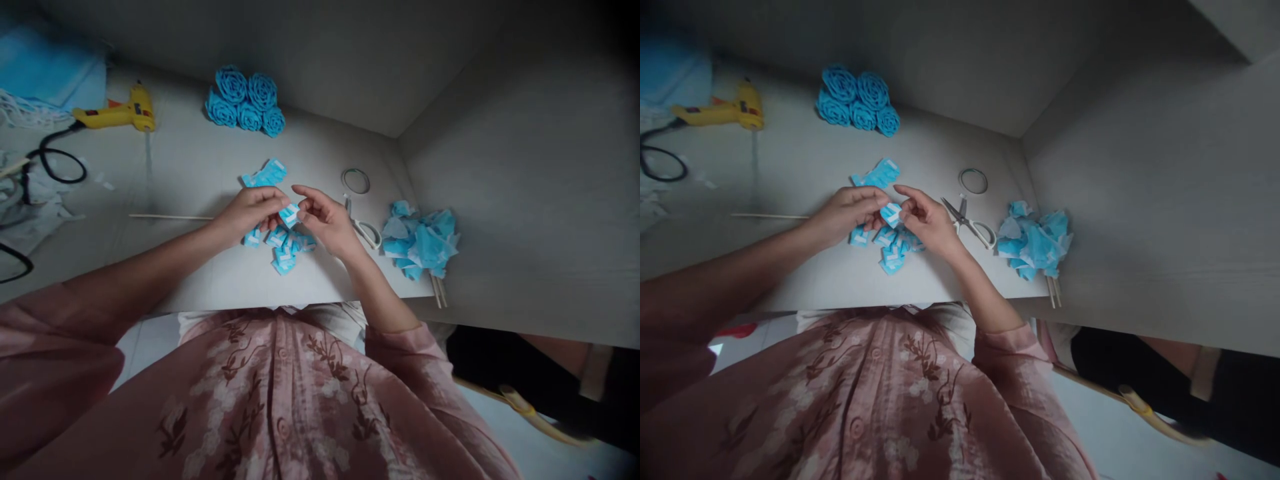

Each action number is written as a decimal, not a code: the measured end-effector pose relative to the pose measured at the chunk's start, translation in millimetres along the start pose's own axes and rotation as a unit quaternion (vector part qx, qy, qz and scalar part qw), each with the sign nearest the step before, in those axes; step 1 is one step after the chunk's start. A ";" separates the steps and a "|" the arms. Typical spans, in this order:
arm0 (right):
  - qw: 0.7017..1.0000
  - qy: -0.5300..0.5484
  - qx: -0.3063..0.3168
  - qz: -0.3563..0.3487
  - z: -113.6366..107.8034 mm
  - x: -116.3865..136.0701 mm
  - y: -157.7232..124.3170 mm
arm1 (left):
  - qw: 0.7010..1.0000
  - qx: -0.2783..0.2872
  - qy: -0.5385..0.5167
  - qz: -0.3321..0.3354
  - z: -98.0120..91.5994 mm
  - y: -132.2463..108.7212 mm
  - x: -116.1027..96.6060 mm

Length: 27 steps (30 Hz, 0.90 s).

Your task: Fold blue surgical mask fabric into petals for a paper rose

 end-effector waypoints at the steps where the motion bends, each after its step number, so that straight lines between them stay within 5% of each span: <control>1: 1.000 -0.010 0.001 -0.001 1.2 0.1 0.7 | 1.000 -0.005 0.014 0.007 -0.6 0.1 -0.9; 13: 0.997 0.026 0.065 0.015 -1.2 9.1 15.5 | 1.000 -0.011 -0.006 0.018 -3.4 1.7 0.5; 17: 0.999 -0.007 0.038 -0.013 3.0 2.2 29.3 | 0.996 -0.009 -0.087 0.034 -3.2 4.3 3.8; 27: 0.999 0.004 -0.049 0.016 8.4 -7.3 24.4 | 0.999 -0.005 0.049 0.012 -7.9 2.5 4.4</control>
Point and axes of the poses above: each hand's wrist, its own y-axis towards the middle knuckle, its own z-axis out of the palm, x = y × z, the point moved 3 cm from there along y, towards the middle knuckle, and after that the axes turned 11 degrees about y, right-handed, at the moved point
